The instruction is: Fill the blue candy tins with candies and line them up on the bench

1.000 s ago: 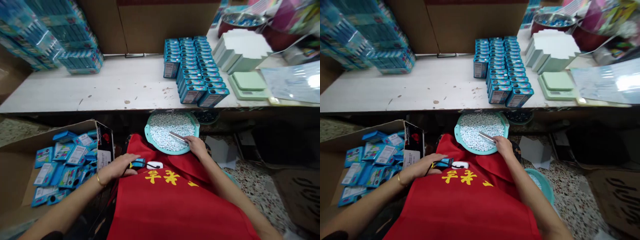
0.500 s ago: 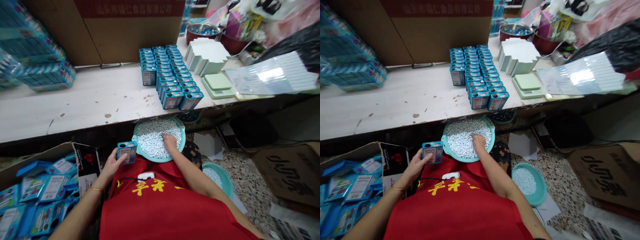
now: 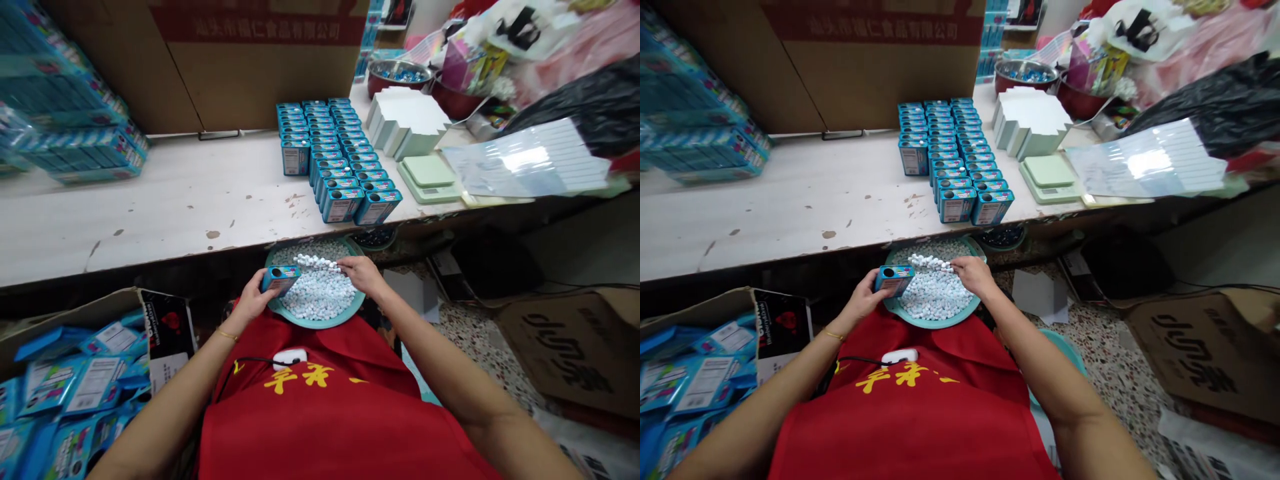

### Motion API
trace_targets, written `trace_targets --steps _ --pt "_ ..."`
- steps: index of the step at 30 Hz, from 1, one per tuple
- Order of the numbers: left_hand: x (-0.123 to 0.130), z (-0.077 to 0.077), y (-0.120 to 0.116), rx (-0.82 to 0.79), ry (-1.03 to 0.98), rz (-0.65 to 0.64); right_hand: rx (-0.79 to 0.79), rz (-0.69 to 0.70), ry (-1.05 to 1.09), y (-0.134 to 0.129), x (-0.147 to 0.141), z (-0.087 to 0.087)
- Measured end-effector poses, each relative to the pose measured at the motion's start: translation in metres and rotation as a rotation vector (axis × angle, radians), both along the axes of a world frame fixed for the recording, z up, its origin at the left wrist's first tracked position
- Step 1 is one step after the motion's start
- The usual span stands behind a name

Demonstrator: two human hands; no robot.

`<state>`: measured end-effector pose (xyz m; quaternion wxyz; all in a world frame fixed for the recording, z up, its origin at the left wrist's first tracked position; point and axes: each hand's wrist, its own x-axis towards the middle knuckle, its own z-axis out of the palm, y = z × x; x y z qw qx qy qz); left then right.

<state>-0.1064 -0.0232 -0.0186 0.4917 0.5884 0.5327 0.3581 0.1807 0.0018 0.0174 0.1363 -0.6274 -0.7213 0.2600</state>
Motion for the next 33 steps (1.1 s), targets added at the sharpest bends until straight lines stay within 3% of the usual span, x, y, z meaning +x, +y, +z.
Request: trace_targets --steps 3,6,16,23,26,28,31,33 --pt "0.014 0.0 0.008 0.042 0.041 -0.017 0.012 0.132 -0.127 0.001 -0.002 0.034" --pt "0.023 0.002 0.009 0.047 0.071 -0.022 0.012 0.215 -0.291 0.003 -0.008 0.056" --pt "0.032 0.004 0.009 0.086 0.195 -0.062 -0.028 0.331 -0.563 0.002 -0.028 0.09" --pt "0.038 -0.005 0.008 0.131 0.253 -0.067 0.104 0.384 -0.613 -0.01 -0.054 0.115" --pt "0.033 -0.009 0.009 0.09 0.18 -0.021 0.104 0.341 -0.624 -0.013 -0.035 0.107" --pt "0.028 -0.013 0.011 0.034 0.091 0.011 0.056 0.265 -0.649 -0.018 -0.011 0.089" --pt "0.023 -0.023 0.018 -0.058 -0.062 0.043 -0.068 0.16 -0.684 -0.028 0.017 0.042" --pt "0.025 -0.03 0.023 -0.128 -0.153 0.061 -0.129 0.121 -0.669 -0.035 0.017 0.006"
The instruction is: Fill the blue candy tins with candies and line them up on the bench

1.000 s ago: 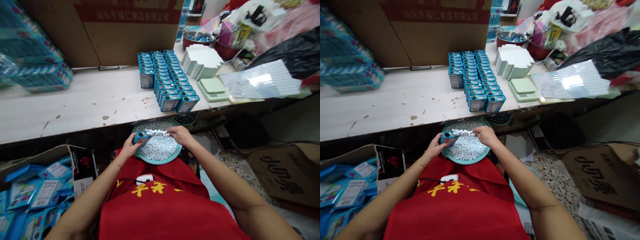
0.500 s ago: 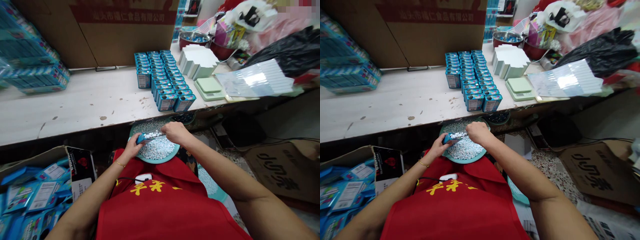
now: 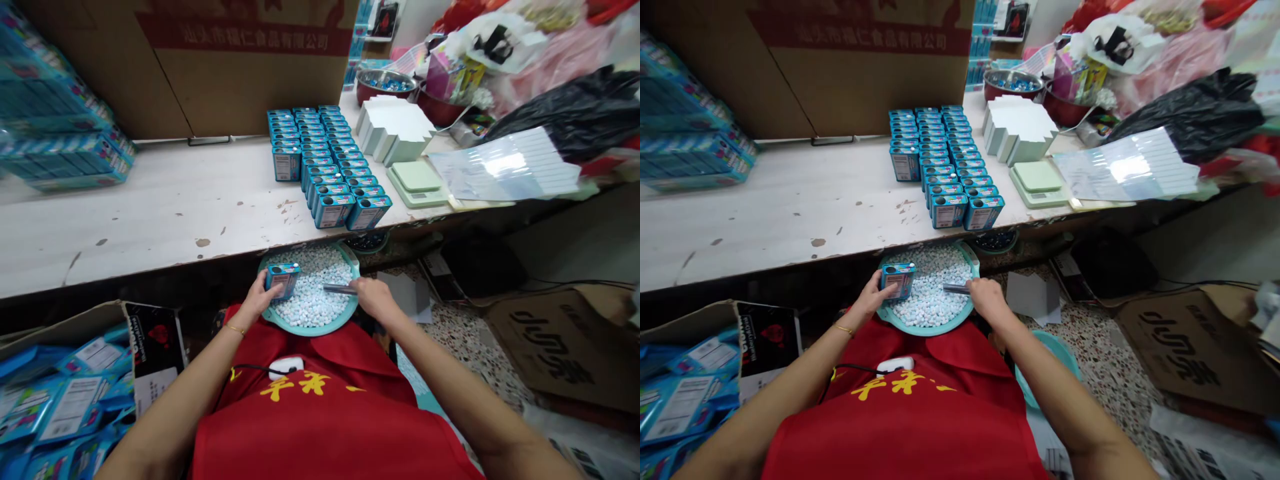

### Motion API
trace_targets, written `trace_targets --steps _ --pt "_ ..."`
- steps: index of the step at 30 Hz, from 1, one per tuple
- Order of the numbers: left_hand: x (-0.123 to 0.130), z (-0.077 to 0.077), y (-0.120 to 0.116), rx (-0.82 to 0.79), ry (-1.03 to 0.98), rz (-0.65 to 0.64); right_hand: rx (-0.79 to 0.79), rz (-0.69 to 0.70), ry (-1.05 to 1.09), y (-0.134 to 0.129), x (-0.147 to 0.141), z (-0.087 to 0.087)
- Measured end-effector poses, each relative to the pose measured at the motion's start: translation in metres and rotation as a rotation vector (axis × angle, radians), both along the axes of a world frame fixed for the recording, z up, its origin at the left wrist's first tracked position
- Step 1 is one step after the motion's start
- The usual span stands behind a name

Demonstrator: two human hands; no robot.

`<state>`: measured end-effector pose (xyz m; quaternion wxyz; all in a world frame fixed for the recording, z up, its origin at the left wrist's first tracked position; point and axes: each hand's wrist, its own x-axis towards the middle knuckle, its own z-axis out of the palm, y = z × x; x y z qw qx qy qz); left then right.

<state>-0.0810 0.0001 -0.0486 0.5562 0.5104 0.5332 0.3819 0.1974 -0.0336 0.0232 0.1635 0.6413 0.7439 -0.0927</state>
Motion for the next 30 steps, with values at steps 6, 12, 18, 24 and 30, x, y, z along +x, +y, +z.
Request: trace_targets --steps 6,12,18,24,30 --pt "0.029 -0.013 0.003 -0.147 -0.181 -0.04 0.017 -0.205 0.189 0.003 -0.055 -0.07" --pt "0.033 0.004 -0.008 -0.154 -0.262 -0.073 0.027 -0.282 0.351 0.015 -0.053 -0.083" --pt "-0.005 0.026 -0.016 0.066 -0.075 -0.023 0.044 -0.293 0.544 0.013 -0.025 -0.071" --pt "-0.012 0.027 -0.016 0.195 0.212 -0.059 0.119 -0.205 0.611 0.015 -0.003 -0.014" --pt "0.011 0.022 -0.015 0.225 0.326 -0.087 0.036 0.043 0.404 0.021 -0.018 0.051"
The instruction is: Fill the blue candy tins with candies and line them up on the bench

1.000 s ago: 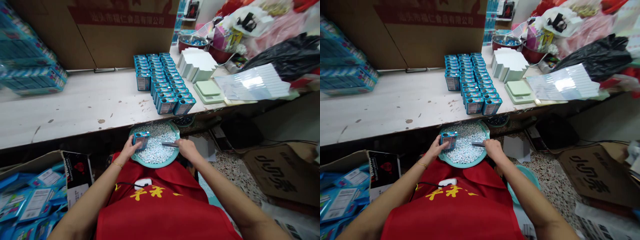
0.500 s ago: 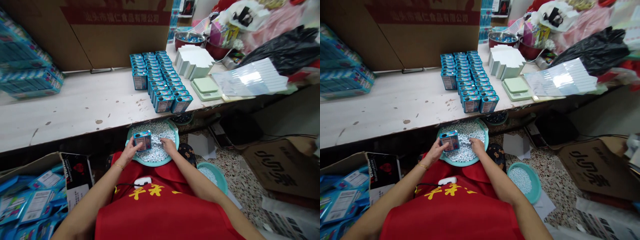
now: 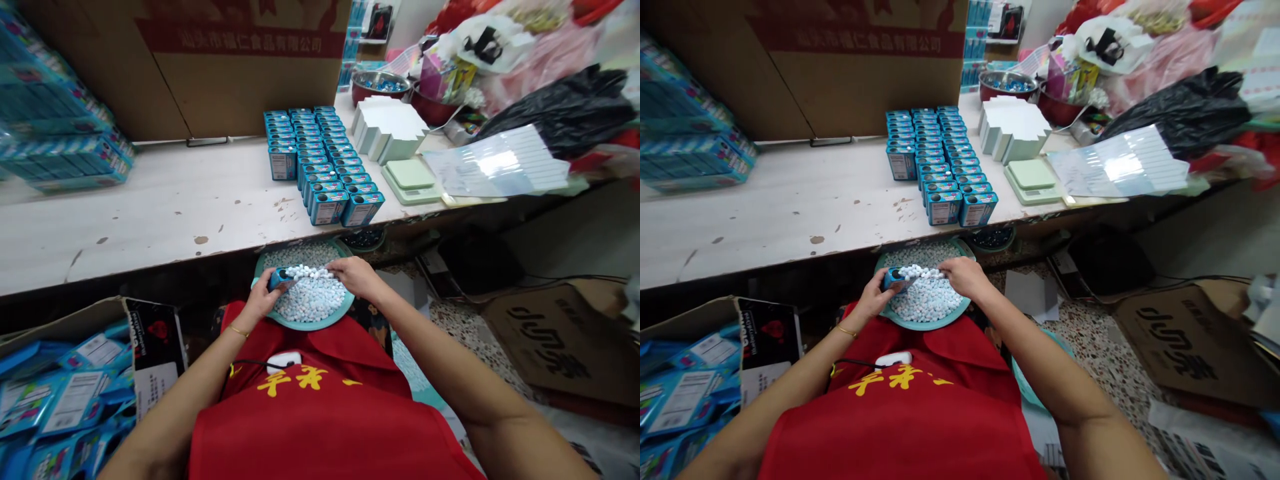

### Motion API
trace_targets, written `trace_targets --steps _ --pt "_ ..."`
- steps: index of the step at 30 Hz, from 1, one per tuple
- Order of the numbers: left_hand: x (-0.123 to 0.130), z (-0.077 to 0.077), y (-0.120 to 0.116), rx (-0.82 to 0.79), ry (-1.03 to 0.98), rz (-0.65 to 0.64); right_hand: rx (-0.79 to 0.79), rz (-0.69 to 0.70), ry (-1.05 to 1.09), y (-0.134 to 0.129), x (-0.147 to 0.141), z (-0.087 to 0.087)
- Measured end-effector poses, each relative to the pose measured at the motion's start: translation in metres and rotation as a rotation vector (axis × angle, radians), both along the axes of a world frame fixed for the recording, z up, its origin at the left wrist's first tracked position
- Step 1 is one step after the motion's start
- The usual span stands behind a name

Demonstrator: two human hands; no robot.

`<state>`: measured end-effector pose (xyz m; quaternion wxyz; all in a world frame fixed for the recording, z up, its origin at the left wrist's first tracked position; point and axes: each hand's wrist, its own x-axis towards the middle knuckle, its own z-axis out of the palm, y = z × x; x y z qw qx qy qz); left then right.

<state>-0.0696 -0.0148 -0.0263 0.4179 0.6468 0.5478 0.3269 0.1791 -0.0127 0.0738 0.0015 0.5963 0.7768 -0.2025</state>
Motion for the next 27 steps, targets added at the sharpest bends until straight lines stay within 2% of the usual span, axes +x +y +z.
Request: trace_targets --steps 5,9,15,23,27 --pt "0.006 -0.005 0.001 0.041 0.033 -0.047 -0.011 0.13 -0.283 0.003 -0.026 0.041" --pt "0.006 -0.013 0.003 0.059 0.049 -0.045 0.045 0.188 -0.34 0.003 -0.043 0.057" --pt "0.005 -0.019 0.005 0.086 0.058 -0.062 0.058 0.193 -0.332 0.0 -0.045 0.058" --pt "0.006 -0.014 0.006 0.088 0.058 -0.088 0.1 0.22 -0.327 0.0 -0.046 0.06" --pt "0.001 -0.009 0.005 0.001 -0.036 0.012 0.094 0.17 -0.344 -0.002 -0.026 0.057"
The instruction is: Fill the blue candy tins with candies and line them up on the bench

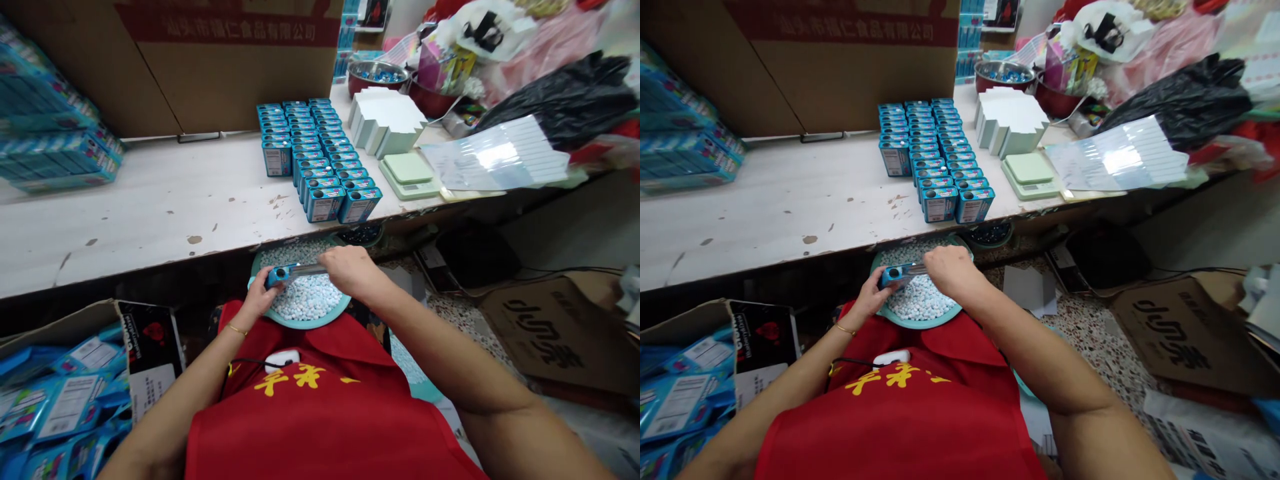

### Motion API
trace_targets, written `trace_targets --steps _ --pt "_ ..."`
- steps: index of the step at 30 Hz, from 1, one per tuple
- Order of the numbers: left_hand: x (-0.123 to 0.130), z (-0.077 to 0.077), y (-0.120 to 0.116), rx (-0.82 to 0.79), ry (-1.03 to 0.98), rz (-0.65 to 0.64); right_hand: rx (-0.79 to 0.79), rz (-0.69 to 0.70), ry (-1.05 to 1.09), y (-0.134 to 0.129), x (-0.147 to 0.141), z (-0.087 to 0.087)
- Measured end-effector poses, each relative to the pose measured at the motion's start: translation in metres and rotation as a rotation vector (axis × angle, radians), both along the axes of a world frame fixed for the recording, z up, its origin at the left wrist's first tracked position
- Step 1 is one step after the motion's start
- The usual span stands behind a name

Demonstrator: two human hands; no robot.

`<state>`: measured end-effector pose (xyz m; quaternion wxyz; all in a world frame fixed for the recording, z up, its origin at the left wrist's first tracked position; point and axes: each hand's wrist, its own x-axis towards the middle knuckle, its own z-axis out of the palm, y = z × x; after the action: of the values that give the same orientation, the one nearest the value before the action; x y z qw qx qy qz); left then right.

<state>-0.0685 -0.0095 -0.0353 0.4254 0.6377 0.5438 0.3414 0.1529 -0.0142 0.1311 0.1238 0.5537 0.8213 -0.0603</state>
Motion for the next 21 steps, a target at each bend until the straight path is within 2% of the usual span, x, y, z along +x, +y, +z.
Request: trace_targets --steps 2,3,6,9,11,13,16,21 --pt "-0.006 0.001 -0.001 -0.056 -0.096 0.062 -0.011 -0.087 -0.021 -0.004 0.022 -0.017" --pt "-0.009 0.001 -0.002 -0.086 -0.154 0.088 -0.023 -0.137 -0.033 -0.007 0.033 -0.03" --pt "-0.011 -0.004 -0.005 -0.21 -0.339 0.142 -0.095 -0.251 -0.037 -0.017 0.047 -0.087" --pt "0.0 -0.013 -0.005 -0.345 -0.489 0.159 -0.113 -0.304 0.12 -0.024 0.026 -0.143" --pt "0.011 -0.017 -0.004 -0.389 -0.55 0.154 -0.104 -0.349 0.219 -0.022 0.004 -0.169" --pt "0.02 -0.017 -0.003 -0.406 -0.591 0.131 -0.096 -0.382 0.27 -0.017 -0.011 -0.183" --pt "0.022 -0.01 -0.003 -0.401 -0.622 0.101 -0.095 -0.404 0.33 -0.01 -0.013 -0.19" --pt "-0.01 0.011 -0.007 -0.231 -0.562 0.127 -0.091 -0.436 0.512 -0.005 0.009 -0.189"
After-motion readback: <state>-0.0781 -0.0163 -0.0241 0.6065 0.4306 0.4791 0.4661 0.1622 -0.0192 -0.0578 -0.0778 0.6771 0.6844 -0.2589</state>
